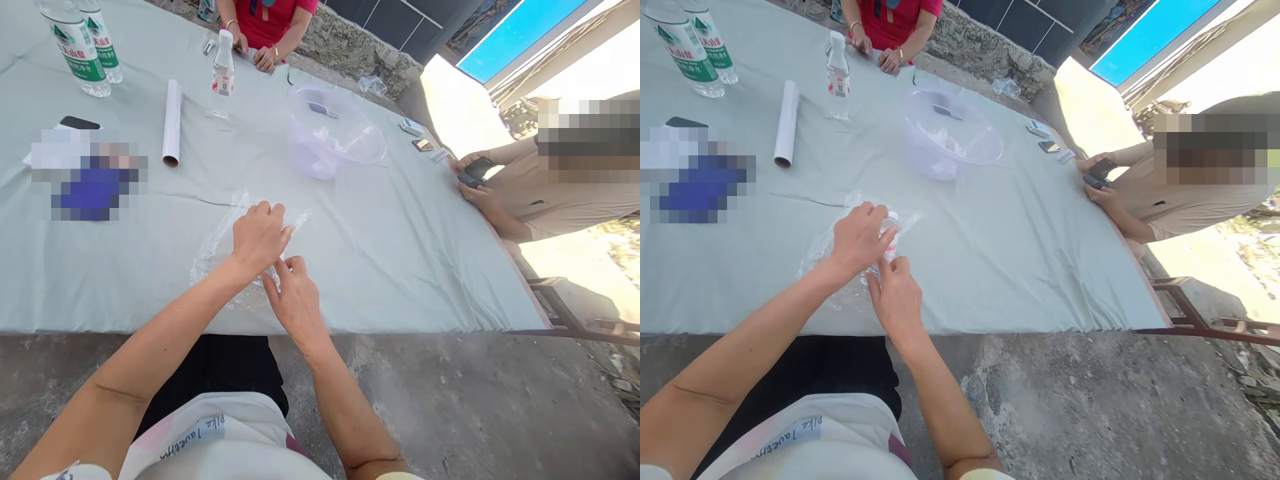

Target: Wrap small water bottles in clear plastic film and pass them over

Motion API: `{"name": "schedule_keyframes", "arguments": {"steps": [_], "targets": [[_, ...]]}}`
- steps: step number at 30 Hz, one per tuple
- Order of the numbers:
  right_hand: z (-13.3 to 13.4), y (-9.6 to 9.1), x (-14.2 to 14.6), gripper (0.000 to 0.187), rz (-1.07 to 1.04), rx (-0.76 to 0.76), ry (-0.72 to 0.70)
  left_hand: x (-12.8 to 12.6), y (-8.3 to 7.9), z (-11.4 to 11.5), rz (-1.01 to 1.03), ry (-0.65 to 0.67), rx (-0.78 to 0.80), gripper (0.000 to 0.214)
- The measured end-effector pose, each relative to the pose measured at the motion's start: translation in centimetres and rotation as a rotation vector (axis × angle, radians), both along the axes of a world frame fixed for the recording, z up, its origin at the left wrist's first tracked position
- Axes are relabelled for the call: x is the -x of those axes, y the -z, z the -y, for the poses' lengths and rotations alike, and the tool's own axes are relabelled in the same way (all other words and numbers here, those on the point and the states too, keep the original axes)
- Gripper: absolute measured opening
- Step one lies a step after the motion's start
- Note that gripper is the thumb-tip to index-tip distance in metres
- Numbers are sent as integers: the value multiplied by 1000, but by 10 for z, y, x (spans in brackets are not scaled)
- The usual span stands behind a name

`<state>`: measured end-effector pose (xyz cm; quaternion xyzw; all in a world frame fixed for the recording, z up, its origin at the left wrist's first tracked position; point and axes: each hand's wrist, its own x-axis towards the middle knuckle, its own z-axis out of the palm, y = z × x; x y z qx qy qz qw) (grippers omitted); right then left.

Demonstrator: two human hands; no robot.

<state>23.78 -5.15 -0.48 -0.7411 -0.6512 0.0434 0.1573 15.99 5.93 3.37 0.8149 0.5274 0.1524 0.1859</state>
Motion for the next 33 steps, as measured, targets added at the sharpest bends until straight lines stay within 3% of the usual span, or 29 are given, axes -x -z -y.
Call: {"name": "schedule_keyframes", "arguments": {"steps": [3, 6, 8, 13, 18, 20, 23, 25, 28, 30, 33], "targets": [[-1, -3, 6, 33, 26, 29, 29, -24, 2, -16, 12, 108, 54, 39], [3, 1, 12, 37, 47, -16, -11, -42, 10, -36, 67, 120, 155, 15], [7, 7, 17, 38, 55, -72, -78, -44, 16, -49, 122, 91, 203, 14], [18, 18, 31, 45, 110, -164, -190, -28, 26, -67, 285, -48, 293, 15], [28, 17, 45, 36, 246, -34, -386, 1, 35, -76, 426, -176, 382, 13], [33, 14, 46, 27, 197, 16, -508, 13, 42, -81, 460, -210, 430, 12], [36, 5, 38, 17, -78, -6, -617, 27, 50, -89, 495, -241, 492, 13], [30, -2, 30, 19, -268, -119, -497, 30, 52, -91, 512, -244, 510, 15], [7, -5, 22, 31, -362, -261, -144, 29, 51, -91, 516, -223, 505, 17], [-11, -1, 24, 48, -355, -191, -5, 28, 50, -90, 509, -200, 488, 17], [-29, 11, 34, 60, -355, -2, 38, 30, 49, -93, 492, -182, 461, 26]]}}
